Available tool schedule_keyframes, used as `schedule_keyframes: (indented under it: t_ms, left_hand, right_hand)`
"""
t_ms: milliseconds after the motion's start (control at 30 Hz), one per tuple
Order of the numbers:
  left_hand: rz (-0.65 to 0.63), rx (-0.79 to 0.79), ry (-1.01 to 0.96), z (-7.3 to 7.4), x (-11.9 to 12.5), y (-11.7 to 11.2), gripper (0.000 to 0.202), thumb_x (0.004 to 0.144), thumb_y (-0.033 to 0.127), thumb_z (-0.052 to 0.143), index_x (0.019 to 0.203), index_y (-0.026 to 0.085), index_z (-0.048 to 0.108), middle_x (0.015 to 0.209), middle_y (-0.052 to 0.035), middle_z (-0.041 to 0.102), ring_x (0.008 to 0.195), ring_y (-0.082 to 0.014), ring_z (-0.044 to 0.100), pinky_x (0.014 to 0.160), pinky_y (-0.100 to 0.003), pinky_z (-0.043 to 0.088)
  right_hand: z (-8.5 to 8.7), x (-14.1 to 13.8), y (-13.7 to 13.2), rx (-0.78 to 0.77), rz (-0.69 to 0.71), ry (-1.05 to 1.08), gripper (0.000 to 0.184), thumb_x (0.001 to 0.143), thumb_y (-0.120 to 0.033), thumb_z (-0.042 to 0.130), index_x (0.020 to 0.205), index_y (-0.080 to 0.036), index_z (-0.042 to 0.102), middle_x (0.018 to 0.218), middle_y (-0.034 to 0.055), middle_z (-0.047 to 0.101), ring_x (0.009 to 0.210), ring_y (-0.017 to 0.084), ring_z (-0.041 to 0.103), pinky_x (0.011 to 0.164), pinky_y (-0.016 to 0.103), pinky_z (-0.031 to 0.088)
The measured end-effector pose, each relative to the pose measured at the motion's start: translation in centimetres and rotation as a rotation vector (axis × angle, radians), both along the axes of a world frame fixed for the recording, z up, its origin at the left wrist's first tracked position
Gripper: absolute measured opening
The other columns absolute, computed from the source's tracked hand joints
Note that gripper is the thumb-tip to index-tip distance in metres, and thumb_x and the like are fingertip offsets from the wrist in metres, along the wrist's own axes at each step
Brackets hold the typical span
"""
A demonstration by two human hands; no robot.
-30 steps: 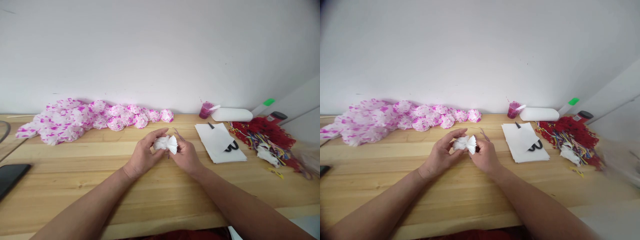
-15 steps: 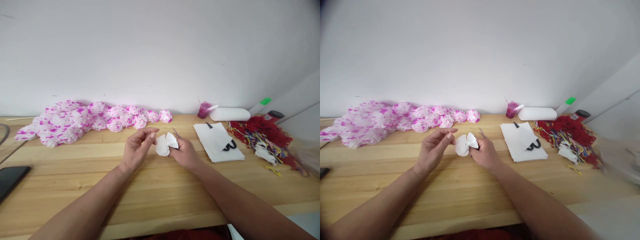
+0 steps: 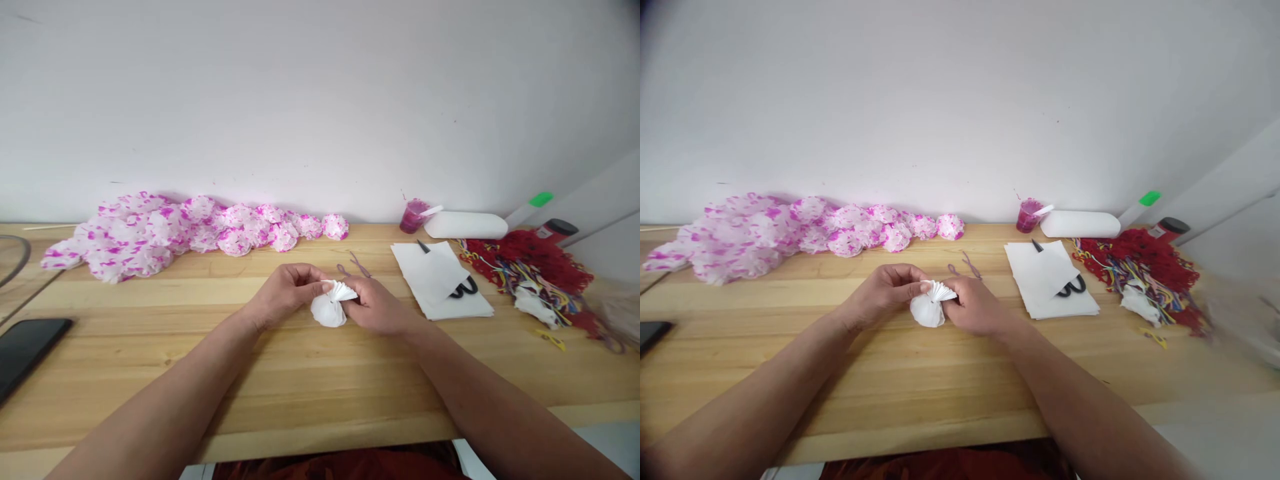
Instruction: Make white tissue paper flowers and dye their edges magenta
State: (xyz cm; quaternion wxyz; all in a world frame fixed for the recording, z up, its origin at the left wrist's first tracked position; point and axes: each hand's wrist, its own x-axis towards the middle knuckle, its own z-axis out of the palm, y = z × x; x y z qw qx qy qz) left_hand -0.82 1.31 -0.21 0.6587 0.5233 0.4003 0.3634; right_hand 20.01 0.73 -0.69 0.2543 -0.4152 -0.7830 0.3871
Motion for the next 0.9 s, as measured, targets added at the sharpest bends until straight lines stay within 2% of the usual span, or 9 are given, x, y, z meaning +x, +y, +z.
schedule_keyframes:
  t_ms: [133,233,300,400,467,633,767,900]
  left_hand:
    - [0.152,-0.007,-0.015,-0.1,0.3,0.2,0.035,0.069,0.043,0.085,0.08,0.014,0.069,0.067,-0.0002,0.067,0.054,-0.0095,0.055,0.053,-0.022,0.042]
    - [0.224,0.004,-0.023,-0.2,0.6,0.3,0.037,0.066,0.043,0.087,0.078,0.014,0.067,0.067,-0.0003,0.068,0.055,-0.0103,0.057,0.055,-0.023,0.045]
    - [0.238,0.023,-0.019,-0.4,0.8,0.2,0.037,0.066,0.042,0.087,0.079,0.014,0.068,0.07,-0.0016,0.07,0.058,-0.0115,0.06,0.058,-0.024,0.048]
    - [0.229,0.025,-0.026,-0.6,1.1,-0.1,0.036,0.068,0.043,0.086,0.081,0.014,0.069,0.071,-0.002,0.071,0.06,-0.0114,0.061,0.059,-0.023,0.049]
    - [0.209,0.016,-0.015,-0.7,1.2,-0.4,0.035,0.072,0.046,0.083,0.081,0.014,0.071,0.069,-0.0025,0.071,0.059,-0.0115,0.061,0.059,-0.023,0.049]
    - [0.189,-0.005,-0.012,-0.2,1.2,-0.6,0.042,0.081,0.055,0.072,0.085,0.013,0.074,0.076,-0.0084,0.074,0.068,-0.0155,0.067,0.065,-0.026,0.053]
    - [0.212,0.03,-0.006,0.1,1.2,-0.6,0.041,0.078,0.052,0.075,0.094,0.013,0.075,0.079,-0.0064,0.074,0.067,-0.015,0.066,0.066,-0.027,0.052]
    - [0.199,0.133,0.106,0.2,1.2,-0.7,0.039,0.081,0.052,0.072,0.073,0.013,0.072,0.063,-0.0036,0.069,0.055,-0.0115,0.056,0.056,-0.024,0.045]
  right_hand:
    - [0.5,-0.1,0.3,-0.164,-0.044,0.2,0.023,0.081,-0.017,0.052,0.096,-0.023,0.07,0.087,0.0006,0.069,0.084,0.02,0.064,0.073,0.033,0.051]
    - [0.8,-0.2,0.3,-0.354,-0.066,0.403,0.03,0.08,-0.02,0.056,0.108,-0.021,0.068,0.098,0.0029,0.071,0.095,0.021,0.066,0.081,0.034,0.053]
    - [0.6,-0.3,0.3,-0.401,-0.107,0.471,0.029,0.081,-0.027,0.063,0.109,-0.019,0.066,0.097,0.0035,0.072,0.093,0.02,0.067,0.08,0.033,0.053]
    - [0.1,-0.4,0.3,-0.364,-0.208,0.465,0.028,0.079,-0.038,0.073,0.097,-0.017,0.067,0.085,0.0024,0.07,0.077,0.017,0.065,0.069,0.029,0.053]
    - [0.0,-0.4,0.4,-0.316,-0.255,0.464,0.027,0.081,-0.042,0.072,0.09,-0.017,0.067,0.078,0.0011,0.067,0.068,0.014,0.061,0.062,0.027,0.05]
    - [0.9,-0.1,0.2,-0.221,-0.268,0.399,0.026,0.084,-0.041,0.068,0.095,-0.017,0.067,0.075,0.0001,0.065,0.062,0.013,0.057,0.055,0.024,0.046]
    - [1.3,-0.1,-0.2,-0.208,-0.242,0.358,0.024,0.086,-0.04,0.065,0.096,-0.018,0.068,0.077,0.0006,0.065,0.059,0.011,0.055,0.053,0.022,0.045]
    - [1.2,-0.1,-0.2,-0.205,-0.253,0.357,0.023,0.086,-0.038,0.065,0.097,-0.018,0.068,0.075,0.0003,0.064,0.058,0.011,0.055,0.052,0.022,0.045]
